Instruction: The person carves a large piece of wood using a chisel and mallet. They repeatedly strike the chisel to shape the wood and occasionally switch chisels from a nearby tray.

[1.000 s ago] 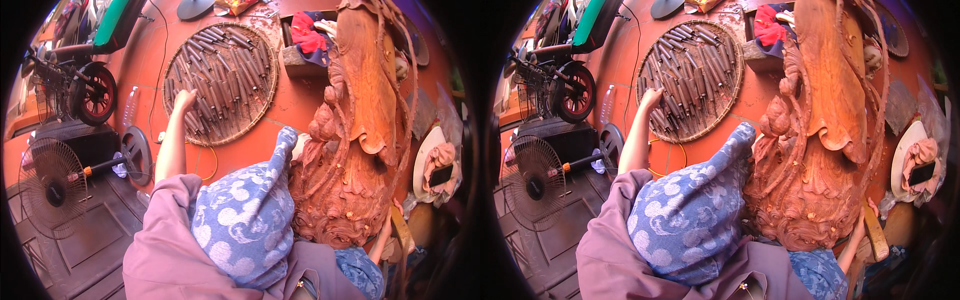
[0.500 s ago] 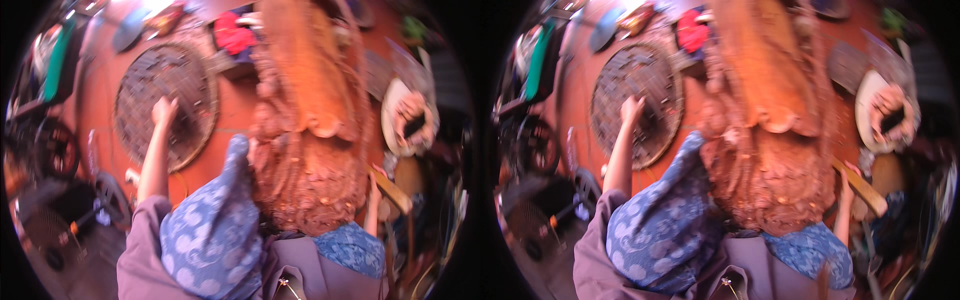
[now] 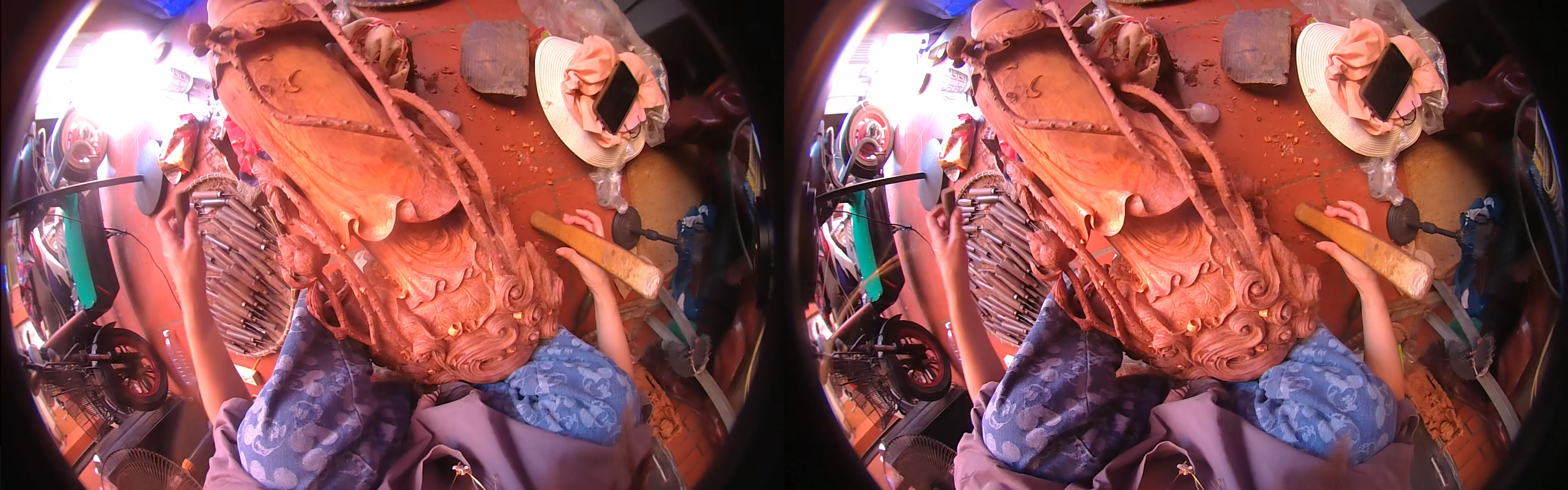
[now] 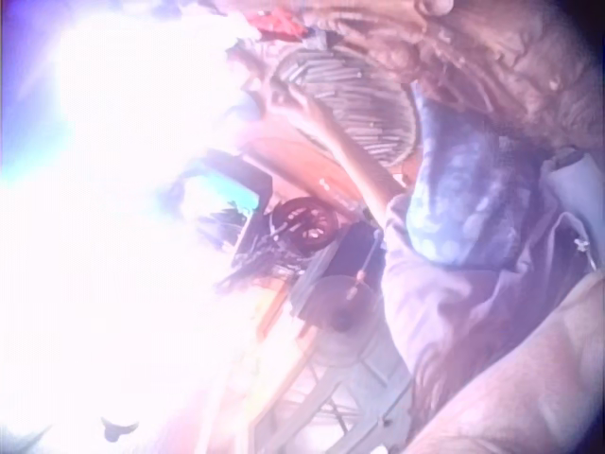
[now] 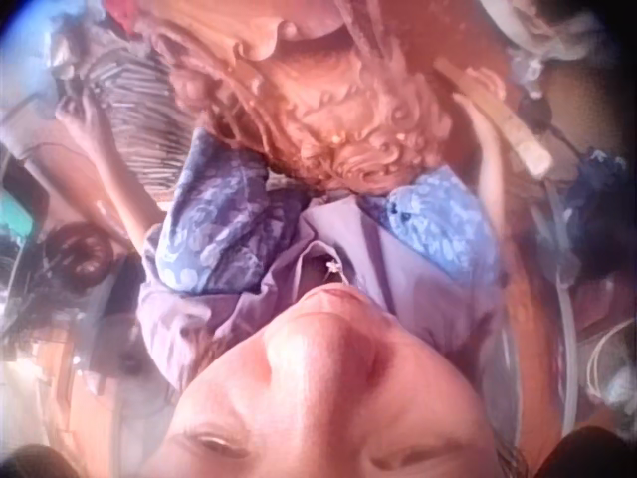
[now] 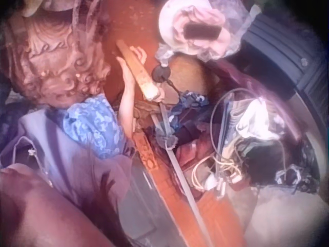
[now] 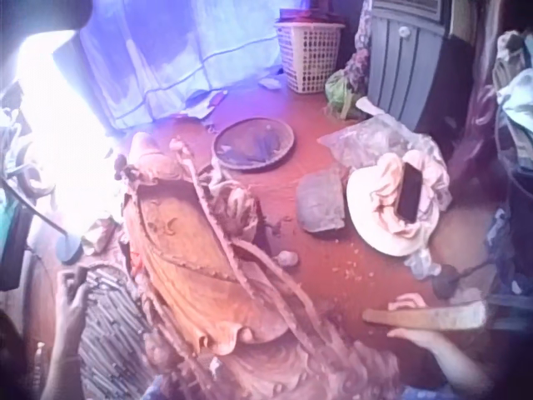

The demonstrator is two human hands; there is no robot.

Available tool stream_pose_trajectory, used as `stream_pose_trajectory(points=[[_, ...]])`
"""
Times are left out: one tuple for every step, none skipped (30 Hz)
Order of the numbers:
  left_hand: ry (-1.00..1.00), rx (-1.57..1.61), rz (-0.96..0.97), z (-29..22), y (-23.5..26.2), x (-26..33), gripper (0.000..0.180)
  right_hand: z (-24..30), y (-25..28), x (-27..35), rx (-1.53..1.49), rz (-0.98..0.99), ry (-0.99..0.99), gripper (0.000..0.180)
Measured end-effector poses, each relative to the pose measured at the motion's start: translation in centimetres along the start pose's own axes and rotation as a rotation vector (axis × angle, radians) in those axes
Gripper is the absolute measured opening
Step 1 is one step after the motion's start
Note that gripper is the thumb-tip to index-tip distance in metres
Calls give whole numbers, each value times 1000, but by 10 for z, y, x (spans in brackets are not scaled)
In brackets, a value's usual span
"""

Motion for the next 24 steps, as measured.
stream_pose_trajectory(points=[[-68,149,56,-59,-3,3,36,3,0,2,-14,15,-15,72],[-132,301,110,-131,-13,15,33,6,0,3,-25,33,-28,75],[-267,182,260,-198,-21,28,44,8,-1,3,-44,54,-37,77],[-400,65,413,-249,-37,45,55,14,0,3,46,82,-28,77],[-688,-7,537,-294,-54,72,53,17,-2,-3,122,121,-8,76],[-842,-62,669,-322,-75,98,47,21,-4,-9,210,161,10,76],[-1009,-84,825,-348,-98,126,42,24,-1,-10,266,180,17,74],[-1141,-106,988,-370,-114,156,36,26,-3,-18,307,212,39,72],[-1275,-61,984,-383,-129,176,32,27,-5,-21,357,234,54,70],[-1404,-11,974,-390,-142,196,28,27,-6,-25,346,240,54,69],[-1407,12,998,-389,-161,203,28,29,-5,-27,346,239,47,67],[-1414,35,1022,-394,-173,207,28,30,-3,-27,347,235,40,65],[-1350,96,1082,-396,-184,203,33,30,-1,-27,330,231,28,64],[-1321,116,1061,-397,-190,196,36,29,0,-26,313,226,17,63],[-1289,135,1039,-396,-195,190,38,28,1,-27,295,223,8,62],[-1255,152,1016,-394,-200,186,41,29,-1,-28,315,236,31,62],[-1216,181,970,-394,-203,181,45,28,-1,-27,333,249,48,62],[-1212,180,958,-392,-206,180,45,27,-1,-28,351,265,66,62],[-1208,178,946,-390,-207,178,46,28,-2,-30,373,291,78,61],[-1204,174,938,-387,-208,176,47,30,-4,-32,392,315,90,61],[-1219,193,897,-387,-206,175,47,32,-7,-33,410,339,102,61],[-1218,204,882,-386,-205,174,46,31,-6,-34,389,327,66,61],[-1221,215,867,-387,-202,173,46,32,-6,-36,368,313,31,61],[-1223,225,851,-387,-200,171,46,30,-6,-37,347,299,-3,62]])
Point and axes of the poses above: each hand's wrist, its own x-axis away from the middle knuckle, its own y-axis out of the back of the hand, z = x × y, the point moved 9 cm from there along -x, towards the middle knuckle, and after that the axes turned 11 degrees about z, right-handed, at the moved point
